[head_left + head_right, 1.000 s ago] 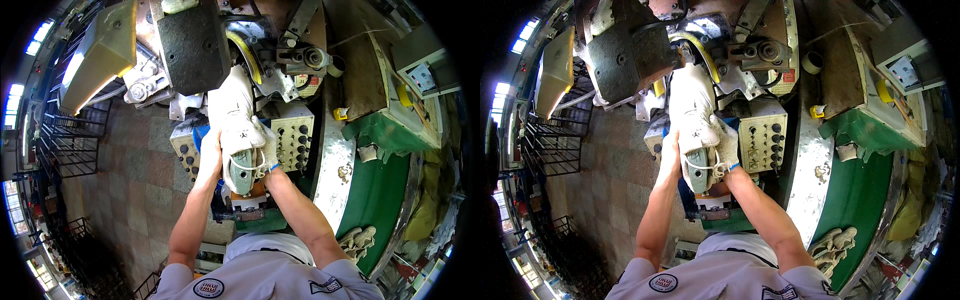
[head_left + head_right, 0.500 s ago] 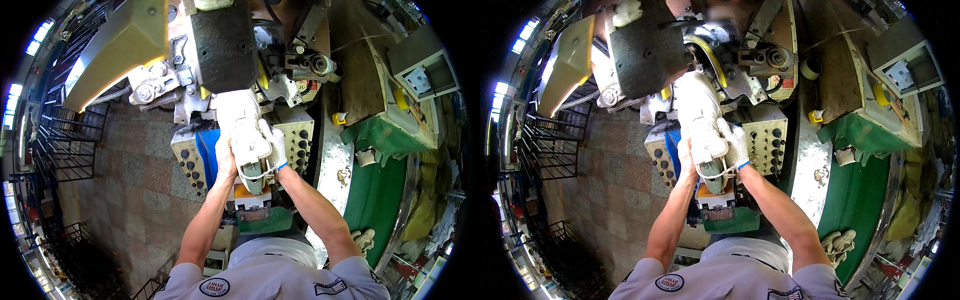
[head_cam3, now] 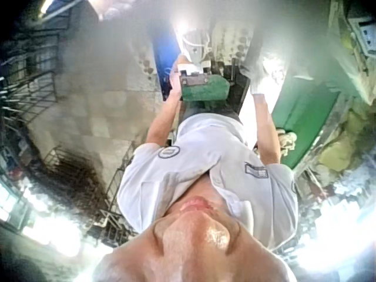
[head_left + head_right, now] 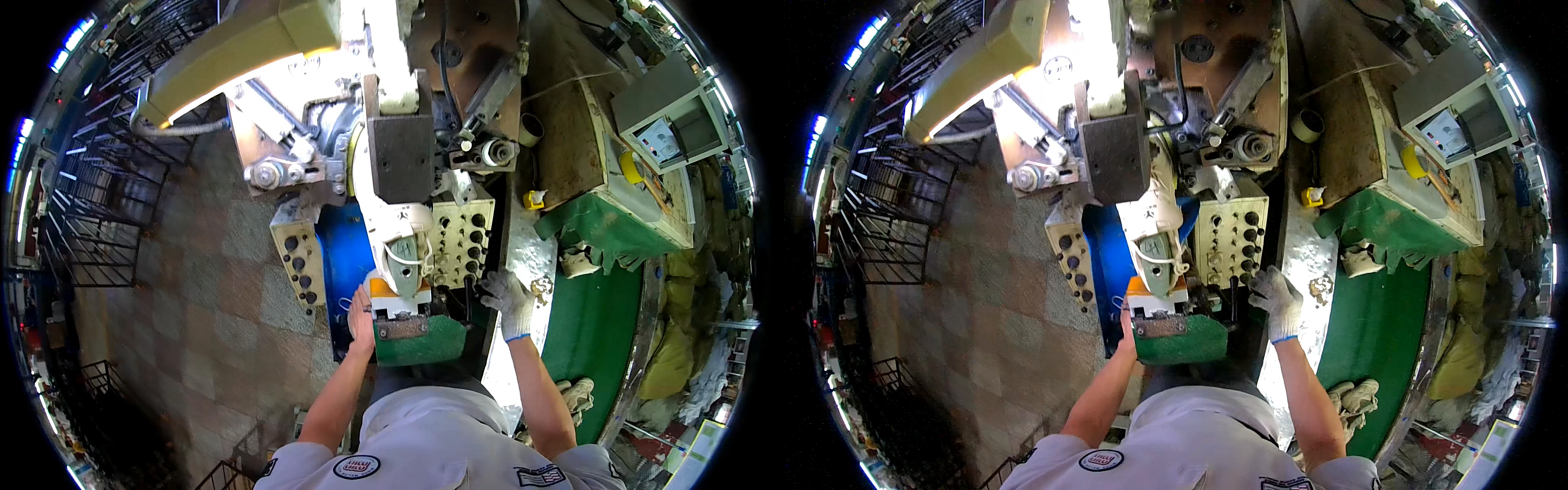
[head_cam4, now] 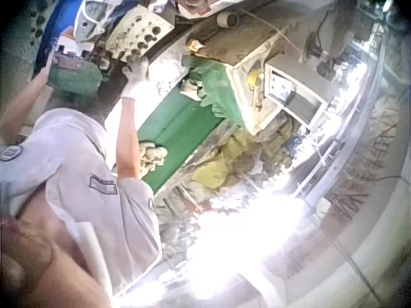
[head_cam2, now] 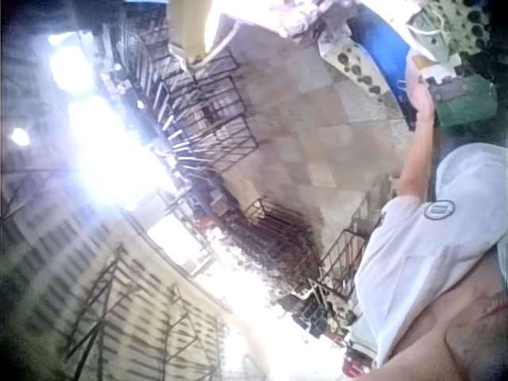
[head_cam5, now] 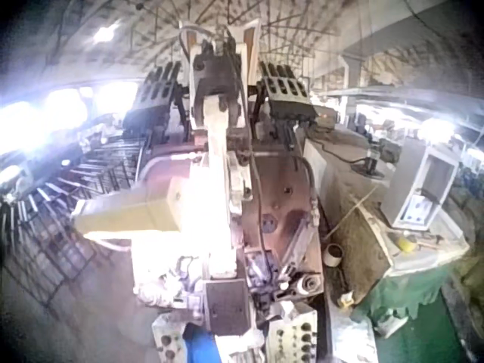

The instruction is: The person operates a lasting machine by positioning shoe uppers on a mold and engaging the mechanism, then places the lasted shoes onto a conveyor belt.

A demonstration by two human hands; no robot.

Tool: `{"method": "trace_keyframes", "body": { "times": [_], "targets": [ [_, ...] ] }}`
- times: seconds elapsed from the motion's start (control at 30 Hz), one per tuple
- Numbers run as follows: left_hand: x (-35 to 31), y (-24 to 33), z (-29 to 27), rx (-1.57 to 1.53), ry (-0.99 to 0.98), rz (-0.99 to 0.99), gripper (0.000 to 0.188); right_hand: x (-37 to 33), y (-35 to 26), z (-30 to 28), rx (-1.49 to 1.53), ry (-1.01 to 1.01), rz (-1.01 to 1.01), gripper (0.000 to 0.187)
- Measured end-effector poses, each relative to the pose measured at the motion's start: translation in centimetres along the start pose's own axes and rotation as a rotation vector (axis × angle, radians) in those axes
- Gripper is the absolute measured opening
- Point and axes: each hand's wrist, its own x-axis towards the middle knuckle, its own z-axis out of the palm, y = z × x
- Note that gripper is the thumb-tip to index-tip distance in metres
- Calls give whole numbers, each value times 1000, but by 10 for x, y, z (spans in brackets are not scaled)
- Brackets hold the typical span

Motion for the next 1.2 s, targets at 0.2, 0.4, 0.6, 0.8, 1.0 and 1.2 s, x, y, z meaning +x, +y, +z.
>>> {"method": "trace_keyframes", "body": {
  "times": [0.2,0.4,0.6,0.8,1.0,1.2],
  "targets": [
    [26,-19,-17,8,-203,1,68,-22,2,-14,-30,-17,59,55],
    [-11,43,-160,-573,-289,-357,45,-28,-30,1,62,-162,25,57],
    [-69,97,-295,-967,-260,-320,46,-84,-51,96,280,-672,-15,83],
    [-44,215,-249,-721,-216,-153,35,-95,-62,125,767,-807,469,81],
    [-36,316,-103,-908,-460,-73,58,-47,-61,-18,681,-589,280,62],
    [-57,381,-42,-327,-302,305,31,-45,-74,-217,-77,-126,-122,71]
  ]
}}
